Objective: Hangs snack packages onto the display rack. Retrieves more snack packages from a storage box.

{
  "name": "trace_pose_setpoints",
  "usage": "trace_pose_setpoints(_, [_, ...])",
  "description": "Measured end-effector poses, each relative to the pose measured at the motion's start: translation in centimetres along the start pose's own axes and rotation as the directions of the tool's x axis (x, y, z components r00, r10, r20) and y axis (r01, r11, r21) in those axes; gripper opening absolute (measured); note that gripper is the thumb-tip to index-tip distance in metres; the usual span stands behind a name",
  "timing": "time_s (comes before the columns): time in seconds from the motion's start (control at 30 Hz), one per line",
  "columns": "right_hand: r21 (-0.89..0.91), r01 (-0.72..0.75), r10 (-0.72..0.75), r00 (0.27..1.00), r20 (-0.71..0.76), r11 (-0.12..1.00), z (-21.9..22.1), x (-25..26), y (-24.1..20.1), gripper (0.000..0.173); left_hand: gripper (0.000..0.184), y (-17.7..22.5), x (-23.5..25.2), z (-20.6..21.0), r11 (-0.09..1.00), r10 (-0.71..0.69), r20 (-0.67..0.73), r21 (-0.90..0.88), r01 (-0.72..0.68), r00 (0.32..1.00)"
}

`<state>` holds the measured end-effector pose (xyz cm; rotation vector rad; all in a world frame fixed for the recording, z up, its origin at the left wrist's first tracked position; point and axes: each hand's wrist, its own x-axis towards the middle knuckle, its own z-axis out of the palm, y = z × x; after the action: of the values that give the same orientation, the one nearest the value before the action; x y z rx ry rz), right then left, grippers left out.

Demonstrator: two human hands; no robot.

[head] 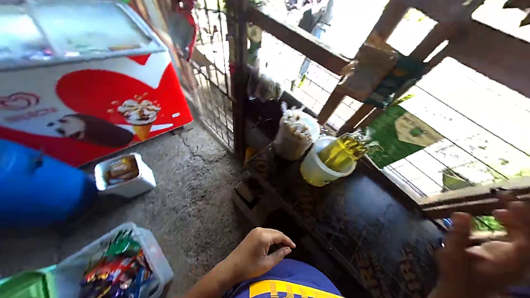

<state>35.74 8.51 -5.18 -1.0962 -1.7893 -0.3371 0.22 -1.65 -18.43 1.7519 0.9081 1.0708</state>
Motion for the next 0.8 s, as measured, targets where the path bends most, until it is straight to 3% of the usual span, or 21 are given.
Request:
trace_pose_setpoints(0.13, [0.348,-0.012,-0.087,0.96,0.266,0.937,5.0,-4.4,-4.9,0.036,0.019,-0.2,-2.6,2.3,0.998,-0.045,-0.05,0.039,0.047,0.998])
trace_pose_setpoints(0.2, [0.524,0.023,-0.248,0.897,0.365,0.852,6.5,-6.4,-7.3,0.028,0.019,-0.2,-3.9,3.8,0.989,-0.091,-0.103,0.107,0.102,0.99])
trace_pose_setpoints(0.27, [0.688,0.069,-0.446,0.807,0.387,0.722,7.1,-8.4,-9.2,0.021,0.019,0.2,-5.2,5.3,0.975,-0.142,-0.17,0.146,0.167,0.975])
trace_pose_setpoints(0.37, [0.835,0.068,-0.635,0.684,0.36,0.547,7.1,-11.0,-11.0,0.016,0.016,0.2,-7.5,7.5,0.975,-0.107,-0.263,0.163,0.154,0.959])
trace_pose_setpoints(0.43, [0.857,0.027,-0.667,0.641,0.381,0.515,7.6,-12.5,-11.3,0.018,0.016,0.2,-8.9,8.3,0.959,-0.11,-0.299,0.22,0.18,0.948])
trace_pose_setpoints(0.57, [0.784,-0.051,-0.639,0.547,0.54,0.619,8.3,-13.5,-12.2,0.022,0.02,2.0,-11.4,9.1,0.855,-0.29,-0.318,0.337,0.394,0.903])
trace_pose_setpoints(0.67, [0.77,-0.052,-0.684,0.424,0.593,0.636,9.5,-14.2,-13.6,0.025,0.027,3.3,-13.6,8.6,0.803,-0.483,-0.238,0.262,0.535,0.842])
trace_pose_setpoints(0.8, [0.793,0.0,-0.764,0.267,0.587,0.61,12.0,-15.7,-15.6,0.026,0.031,2.9,-16.3,7.3,0.738,-0.609,-0.25,0.168,0.653,0.753])
